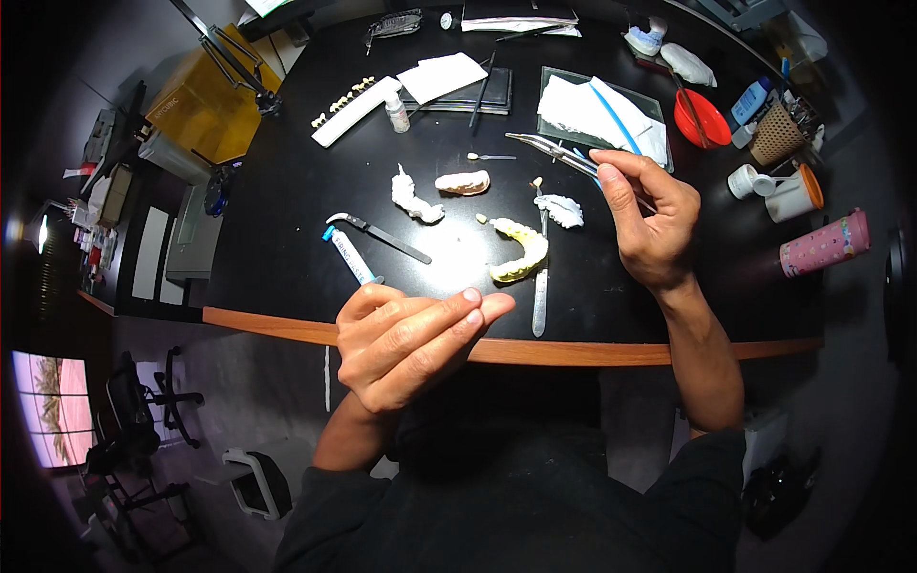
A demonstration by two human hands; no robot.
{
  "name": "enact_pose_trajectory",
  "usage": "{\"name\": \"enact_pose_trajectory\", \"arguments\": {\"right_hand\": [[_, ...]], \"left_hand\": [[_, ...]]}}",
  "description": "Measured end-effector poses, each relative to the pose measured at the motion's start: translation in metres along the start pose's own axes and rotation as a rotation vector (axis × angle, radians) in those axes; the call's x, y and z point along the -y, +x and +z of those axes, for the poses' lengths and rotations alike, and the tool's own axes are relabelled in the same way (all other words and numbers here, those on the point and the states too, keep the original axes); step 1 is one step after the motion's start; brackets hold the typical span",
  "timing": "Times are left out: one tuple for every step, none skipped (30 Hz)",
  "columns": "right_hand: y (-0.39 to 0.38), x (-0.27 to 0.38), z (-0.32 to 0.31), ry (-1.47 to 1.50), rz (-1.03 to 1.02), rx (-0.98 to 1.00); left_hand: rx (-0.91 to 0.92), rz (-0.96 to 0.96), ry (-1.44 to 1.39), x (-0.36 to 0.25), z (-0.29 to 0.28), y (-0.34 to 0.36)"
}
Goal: The person uses pliers to bend a thin metal wire and fits it onto a dental model on a laboratory bench.
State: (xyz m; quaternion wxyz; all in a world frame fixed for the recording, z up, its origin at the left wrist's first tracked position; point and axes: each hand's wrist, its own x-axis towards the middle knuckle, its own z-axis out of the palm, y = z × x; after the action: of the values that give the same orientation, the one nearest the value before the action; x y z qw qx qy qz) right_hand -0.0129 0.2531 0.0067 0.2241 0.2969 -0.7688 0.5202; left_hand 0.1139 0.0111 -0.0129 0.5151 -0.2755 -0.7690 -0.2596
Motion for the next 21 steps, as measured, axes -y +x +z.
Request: {"name": "enact_pose_trajectory", "arguments": {"right_hand": [[0.0, 0.0, 0.0, 0.005, 0.003, 0.002], [0.0, 0.0, 0.0, 0.009, 0.004, 0.005], [0.0, 0.0, -0.001, 0.009, 0.002, 0.004], [0.0, 0.0, -0.001, 0.008, 0.007, 0.007], [0.0, 0.0, -0.001, 0.004, 0.014, 0.008], [-0.001, 0.0, -0.002, 0.002, 0.013, 0.007], [0.0, 0.0, -0.002, 0.002, 0.007, 0.002], [0.0, 0.001, -0.001, 0.006, -0.001, -0.002], [0.0, 0.001, -0.001, 0.01, -0.003, -0.002], [0.0, 0.002, 0.0, 0.002, 0.001, 0.001], [0.0, 0.002, 0.0, -0.004, 0.004, 0.005], [0.0, 0.002, 0.001, 0.003, 0.001, 0.007], [-0.001, 0.002, 0.0, 0.001, 0.005, 0.009], [-0.001, 0.002, 0.001, 0.005, 0.01, 0.012], [-0.002, 0.001, 0.001, -0.004, 0.02, 0.013], [-0.002, 0.001, 0.0, -0.005, 0.014, 0.008], [-0.002, 0.002, -0.001, -0.01, 0.02, 0.015], [-0.002, 0.004, -0.002, -0.014, 0.027, 0.023], [-0.002, 0.005, -0.001, -0.005, 0.029, 0.017], [-0.001, 0.005, -0.002, 0.001, 0.022, 0.014], [-0.001, 0.004, -0.002, -0.006, 0.008, 0.014]], "left_hand": [[0.005, 0.005, 0.012, -0.001, -0.002, 0.0], [0.009, 0.012, 0.025, -0.002, -0.002, 0.001], [0.008, 0.013, 0.026, -0.002, -0.003, 0.0], [0.011, 0.028, 0.031, -0.002, -0.003, 0.0], [0.015, 0.043, 0.032, -0.001, -0.003, -0.001], [0.014, 0.044, 0.03, -0.003, -0.003, -0.001], [0.028, 0.031, 0.045, -0.005, -0.004, -0.001], [0.043, 0.018, 0.064, -0.006, -0.005, 0.0], [0.044, 0.019, 0.068, -0.006, -0.006, 0.0], [0.039, 0.027, 0.07, -0.006, -0.006, 0.0], [0.035, 0.034, 0.075, -0.006, -0.007, -0.001], [0.036, 0.035, 0.083, -0.006, -0.008, -0.002], [0.033, 0.022, 0.071, -0.006, -0.007, -0.003], [0.033, 0.009, 0.065, -0.006, -0.008, -0.004], [0.039, 0.008, 0.08, -0.005, -0.008, -0.006], [0.018, 0.0, 0.053, -0.005, -0.008, -0.008], [0.002, -0.008, 0.026, -0.004, -0.009, -0.011], [0.013, -0.011, 0.042, -0.004, -0.011, -0.014], [0.0, -0.02, 0.039, -0.003, -0.014, -0.017], [-0.016, -0.026, 0.031, -0.003, -0.016, -0.018], [-0.015, -0.039, 0.025, -0.005, -0.018, -0.017]]}}
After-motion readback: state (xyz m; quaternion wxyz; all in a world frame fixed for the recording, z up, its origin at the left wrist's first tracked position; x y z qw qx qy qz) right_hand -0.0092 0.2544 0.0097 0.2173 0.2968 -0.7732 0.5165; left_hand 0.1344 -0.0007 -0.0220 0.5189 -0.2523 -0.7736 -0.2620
